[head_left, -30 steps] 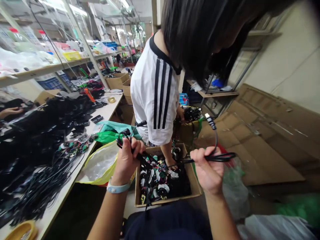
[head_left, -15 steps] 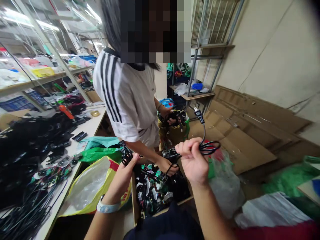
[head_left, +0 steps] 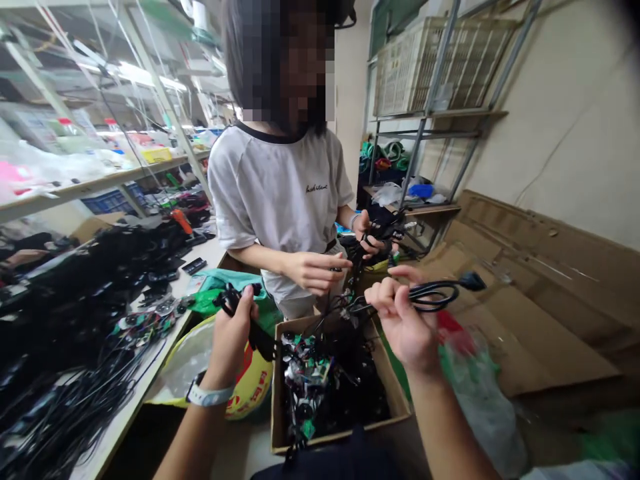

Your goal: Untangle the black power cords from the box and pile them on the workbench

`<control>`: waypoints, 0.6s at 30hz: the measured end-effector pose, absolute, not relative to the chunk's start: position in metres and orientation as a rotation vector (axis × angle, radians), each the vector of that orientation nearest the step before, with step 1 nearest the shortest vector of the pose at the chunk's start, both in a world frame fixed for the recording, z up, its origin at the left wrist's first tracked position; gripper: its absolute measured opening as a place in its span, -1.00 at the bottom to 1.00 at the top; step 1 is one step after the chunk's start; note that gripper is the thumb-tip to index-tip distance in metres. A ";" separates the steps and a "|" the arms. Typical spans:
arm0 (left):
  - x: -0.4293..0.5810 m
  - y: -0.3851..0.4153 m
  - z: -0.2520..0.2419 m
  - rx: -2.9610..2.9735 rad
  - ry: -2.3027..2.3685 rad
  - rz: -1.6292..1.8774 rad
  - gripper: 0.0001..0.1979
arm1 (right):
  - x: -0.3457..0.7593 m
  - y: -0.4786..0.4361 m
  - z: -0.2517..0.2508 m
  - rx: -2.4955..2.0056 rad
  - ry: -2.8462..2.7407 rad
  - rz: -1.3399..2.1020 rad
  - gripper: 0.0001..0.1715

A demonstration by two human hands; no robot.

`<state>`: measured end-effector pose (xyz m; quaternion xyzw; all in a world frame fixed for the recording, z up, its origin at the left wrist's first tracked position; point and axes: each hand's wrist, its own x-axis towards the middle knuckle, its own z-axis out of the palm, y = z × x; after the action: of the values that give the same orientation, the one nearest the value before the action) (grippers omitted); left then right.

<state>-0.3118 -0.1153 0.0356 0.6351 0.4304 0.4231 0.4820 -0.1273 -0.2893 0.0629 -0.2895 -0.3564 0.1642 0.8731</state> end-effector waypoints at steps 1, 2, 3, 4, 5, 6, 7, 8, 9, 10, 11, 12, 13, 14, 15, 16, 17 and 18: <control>-0.312 -0.116 0.040 1.574 1.039 1.041 -0.51 | -0.124 -0.292 0.067 -0.597 -0.749 0.329 -0.84; -0.312 -0.116 0.043 1.600 1.036 1.044 -0.51 | -0.121 -0.294 0.071 -0.566 -0.720 0.286 -0.85; -0.311 -0.117 0.045 1.618 1.036 1.045 -0.51 | -0.118 -0.297 0.075 -0.520 -0.677 0.234 -0.86; -0.310 -0.118 0.046 1.629 1.037 1.046 -0.51 | -0.115 -0.300 0.078 -0.479 -0.646 0.200 -0.86; -0.309 -0.120 0.046 1.637 1.034 1.042 -0.51 | -0.114 -0.303 0.080 -0.466 -0.647 0.198 -0.87; -0.307 -0.121 0.046 1.644 1.024 1.033 -0.50 | -0.113 -0.304 0.079 -0.491 -0.679 0.232 -0.87; -0.306 -0.122 0.045 1.649 1.005 1.018 -0.49 | -0.114 -0.305 0.077 -0.545 -0.729 0.291 -0.86; -0.304 -0.124 0.045 1.653 0.977 1.001 -0.49 | -0.116 -0.305 0.072 -0.607 -0.777 0.360 -0.86; -0.303 -0.126 0.045 1.651 0.943 0.987 -0.48 | -0.119 -0.304 0.066 -0.661 -0.808 0.419 -0.87; -0.302 -0.128 0.044 1.640 0.907 0.977 -0.48 | -0.122 -0.302 0.059 -0.701 -0.816 0.463 -0.89; -0.301 -0.131 0.044 1.620 0.868 0.966 -0.48 | -0.126 -0.300 0.052 -0.729 -0.811 0.498 -0.91; -0.301 -0.134 0.043 1.590 0.823 0.947 -0.48 | -0.130 -0.298 0.044 -0.756 -0.807 0.531 -0.90; -0.300 -0.137 0.042 1.547 0.772 0.923 -0.49 | -0.133 -0.295 0.037 -0.797 -0.812 0.567 -0.87; -0.299 -0.141 0.041 1.490 0.716 0.894 -0.50 | -0.136 -0.293 0.031 -0.860 -0.832 0.603 -0.83; -0.299 -0.144 0.039 1.425 0.652 0.855 -0.52 | -0.139 -0.290 0.026 -0.931 -0.862 0.636 -0.78; -0.298 -0.149 0.037 1.358 0.588 0.812 -0.54 | -0.142 -0.287 0.022 -0.998 -0.895 0.665 -0.72; -0.296 -0.153 0.035 1.294 0.533 0.771 -0.56 | -0.144 -0.285 0.019 -1.053 -0.928 0.680 -0.68; -0.295 -0.157 0.033 1.243 0.497 0.741 -0.59 | -0.146 -0.282 0.017 -1.097 -0.962 0.677 -0.65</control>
<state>-0.2951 -0.1571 0.0328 0.5624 0.2251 0.3355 0.7214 -0.1463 -0.2820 0.0173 -0.4911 -0.4309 0.3031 0.6937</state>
